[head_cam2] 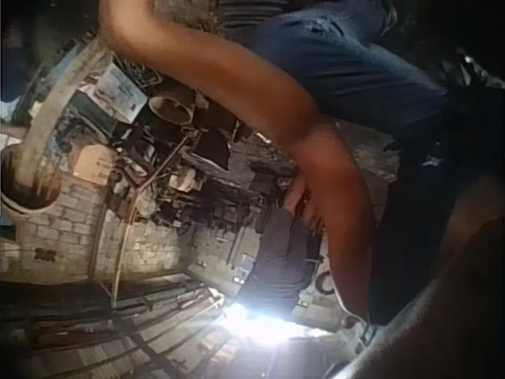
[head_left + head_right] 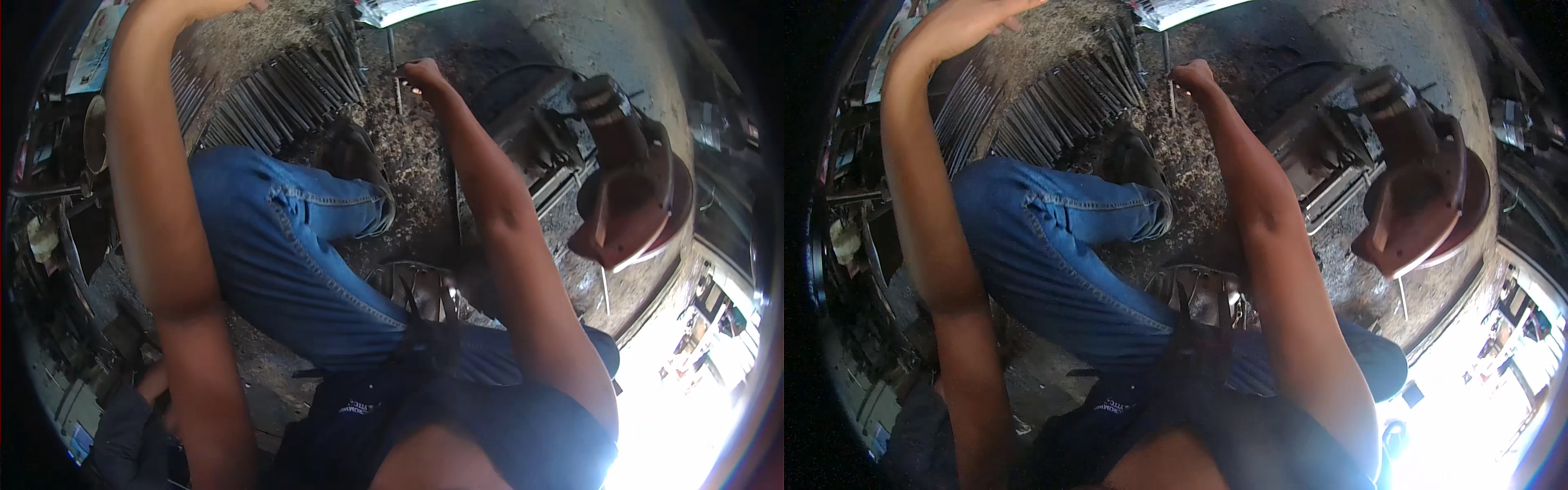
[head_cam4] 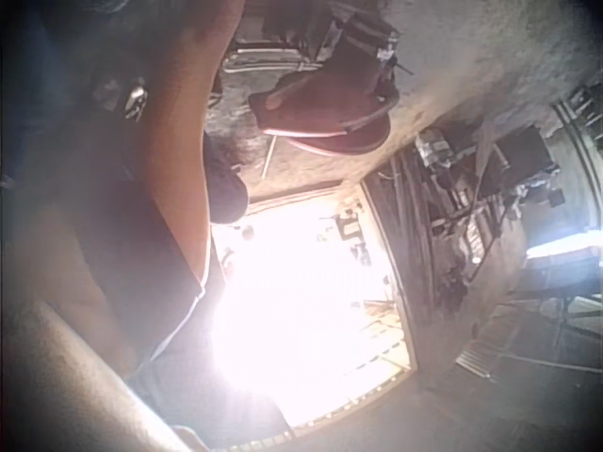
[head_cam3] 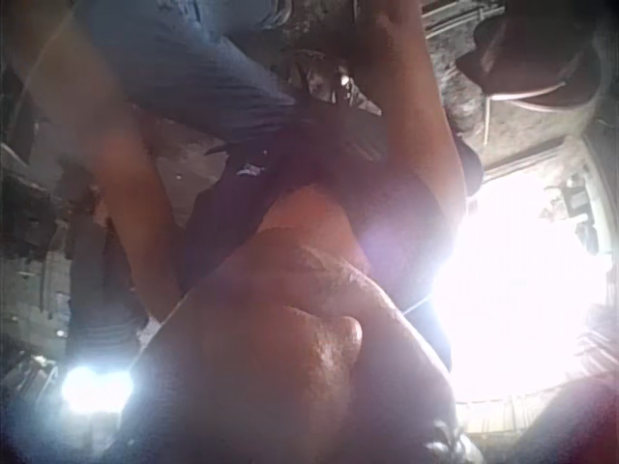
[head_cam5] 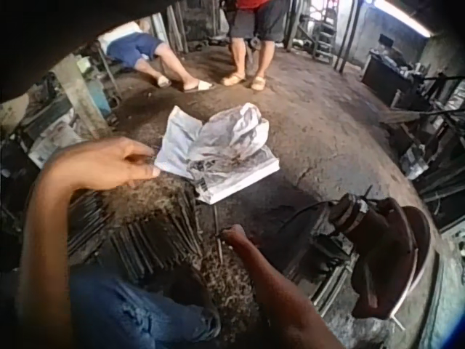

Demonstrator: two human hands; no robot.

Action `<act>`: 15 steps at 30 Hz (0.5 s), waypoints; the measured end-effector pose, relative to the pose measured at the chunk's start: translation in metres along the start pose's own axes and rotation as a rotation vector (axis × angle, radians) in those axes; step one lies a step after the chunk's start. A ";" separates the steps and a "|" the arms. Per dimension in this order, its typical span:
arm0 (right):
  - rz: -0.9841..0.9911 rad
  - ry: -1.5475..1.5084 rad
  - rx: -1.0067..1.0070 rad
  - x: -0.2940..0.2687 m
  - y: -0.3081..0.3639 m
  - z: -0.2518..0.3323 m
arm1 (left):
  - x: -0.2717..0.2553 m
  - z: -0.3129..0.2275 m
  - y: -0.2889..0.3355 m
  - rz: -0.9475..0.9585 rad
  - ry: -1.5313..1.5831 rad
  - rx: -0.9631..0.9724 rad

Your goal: Cutting metal rods using a chop saw.

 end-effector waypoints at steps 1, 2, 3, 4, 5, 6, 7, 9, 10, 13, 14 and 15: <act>-0.008 0.083 -0.046 0.010 -0.013 0.009 | 0.009 0.003 0.006 -0.134 -0.147 -0.046; 0.006 0.088 -0.049 0.020 -0.025 0.015 | 0.012 0.007 0.006 -0.266 -0.295 -0.088; -0.035 0.196 -0.063 0.026 -0.037 0.023 | 0.002 0.019 -0.004 -0.072 -0.121 -0.151; -0.071 0.303 -0.077 0.036 -0.046 0.031 | -0.001 0.026 -0.006 -0.068 -0.120 -0.167; -0.058 0.307 -0.079 0.045 -0.054 0.038 | 0.000 0.031 -0.005 -0.039 -0.096 -0.156; -0.080 0.337 -0.136 0.052 -0.061 0.045 | 0.002 0.035 -0.002 -0.010 -0.071 -0.142; -0.106 0.366 -0.191 0.057 -0.068 0.050 | 0.007 0.030 0.003 -0.054 -0.111 -0.082; -0.129 0.403 -0.189 0.063 -0.082 0.058 | 0.006 0.029 -0.001 -0.008 -0.134 -0.101; -0.156 0.430 -0.196 0.066 -0.085 0.066 | 0.005 0.029 -0.002 0.030 -0.168 -0.120; -0.236 0.422 -0.189 0.086 -0.075 0.088 | 0.008 0.037 0.002 0.004 -0.127 -0.164; -0.274 0.454 -0.165 0.089 -0.074 0.093 | 0.005 0.037 -0.006 0.002 -0.125 -0.168; -0.251 0.472 -0.139 0.090 -0.074 0.096 | 0.004 0.038 -0.016 0.125 -0.091 -0.342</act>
Point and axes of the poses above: each hand's wrist, its own y-axis away from the middle knuckle, its own x-axis out of the palm, z = x × y, the point moved 3 cm from there along -y, towards the middle knuckle
